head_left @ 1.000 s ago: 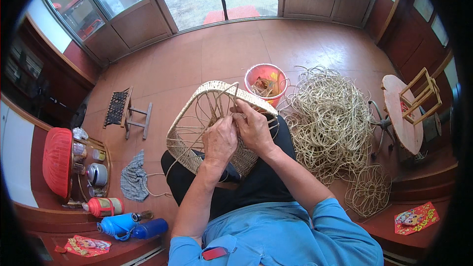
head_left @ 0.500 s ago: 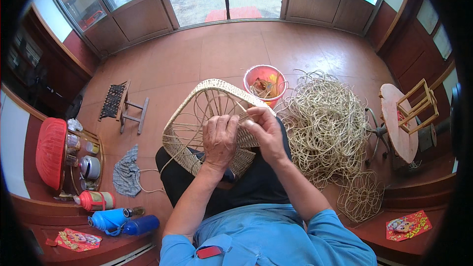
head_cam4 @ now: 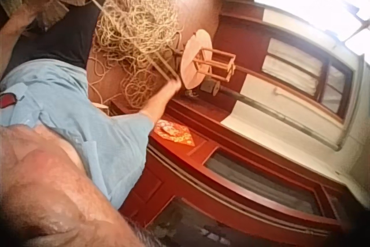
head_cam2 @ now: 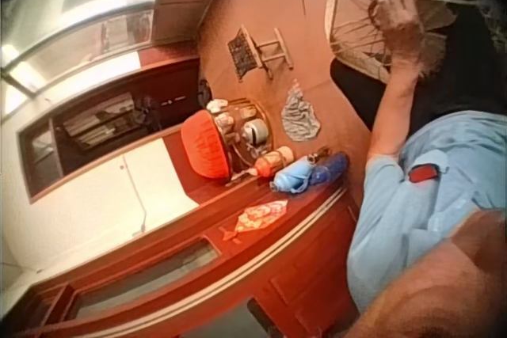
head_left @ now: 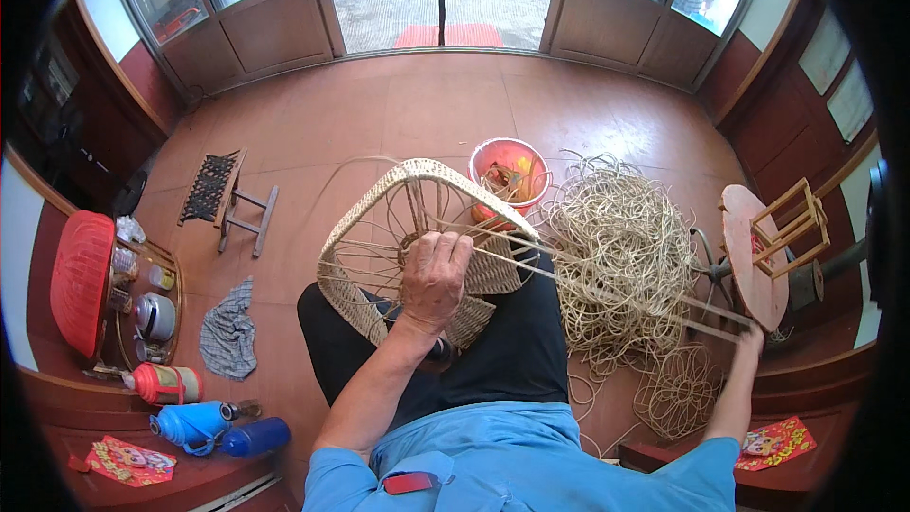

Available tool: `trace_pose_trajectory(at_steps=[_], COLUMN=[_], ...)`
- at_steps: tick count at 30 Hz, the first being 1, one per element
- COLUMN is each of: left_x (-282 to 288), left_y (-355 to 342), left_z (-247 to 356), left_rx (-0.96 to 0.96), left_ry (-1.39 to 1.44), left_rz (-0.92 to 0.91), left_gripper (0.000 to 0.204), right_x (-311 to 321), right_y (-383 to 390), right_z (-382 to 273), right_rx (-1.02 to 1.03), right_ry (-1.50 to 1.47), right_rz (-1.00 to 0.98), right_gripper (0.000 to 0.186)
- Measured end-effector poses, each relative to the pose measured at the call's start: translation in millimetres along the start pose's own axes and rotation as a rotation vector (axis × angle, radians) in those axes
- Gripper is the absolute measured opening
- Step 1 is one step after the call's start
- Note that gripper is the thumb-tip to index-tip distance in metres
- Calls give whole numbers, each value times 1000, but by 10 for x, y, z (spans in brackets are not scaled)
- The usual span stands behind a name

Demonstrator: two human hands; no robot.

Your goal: The person is weaving a basket using long strands of straw or fiber.

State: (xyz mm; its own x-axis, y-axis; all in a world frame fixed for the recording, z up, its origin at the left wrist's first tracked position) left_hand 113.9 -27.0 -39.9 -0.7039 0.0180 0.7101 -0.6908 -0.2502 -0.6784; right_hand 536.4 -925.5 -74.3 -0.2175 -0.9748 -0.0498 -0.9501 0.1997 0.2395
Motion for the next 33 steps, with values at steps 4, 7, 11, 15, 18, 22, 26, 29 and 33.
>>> trace_pose_trajectory(at_steps=[4, 7, 11, 15, 18, 22, 26, 29, 33], left_x=[217, 243, 212, 224, 197, 221, 193, 184, 223], left_y=[144, 113, 8, 13, 37, 48, 42, 62, 78], left_z=[-104, -60, -16, -125, -120, -79, -26, -29, -83], left_rx=[53, 43, 36, 43, 69, 93, 103, 123, 180], left_ry=[-108, -127, -68, -27, -7, -2, 37, 63, 56], left_rz=[-49, -61, -21, 10, 30, 10, 20, 32, 84], left_gripper=[24, 20, 17, 19, 20, 18, 16, 15, 14], right_x=[-417, -1705, -3119, -5792, -6587, -7126, -7226, -7082, -6421], right_y=[50, 326, 1082, 3386, 4332, 4677, 4654, 4529, 3765], right_z=[1065, 1748, 2287, 1020, 643, 711, 839, 842, 783], right_rx=[-135, 556, 76, 750, 1035, 1370, 1520, 1464, 1135], right_ry=[-256, 1543, 1062, 640, 620, 694, 824, 746, 674], right_rz=[385, -321, -361, -780, -1000, -884, -833, -823, -678], right_gripper=[45, 72, 43, 33, 29, 20, 12, 10, 6])
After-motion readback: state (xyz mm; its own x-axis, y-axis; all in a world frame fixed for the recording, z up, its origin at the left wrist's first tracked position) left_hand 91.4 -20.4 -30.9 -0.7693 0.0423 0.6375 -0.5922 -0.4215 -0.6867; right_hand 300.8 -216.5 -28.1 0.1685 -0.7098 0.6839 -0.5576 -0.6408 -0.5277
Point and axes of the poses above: each hand's wrist, its own y-axis away from the middle knuckle, its own x-axis out of the back of the hand, z = x × y, the point moved 2 cm from there along -y, towards the middle knuckle, and after that the axes turned 5 degrees about -z, right-handed, at the moved point
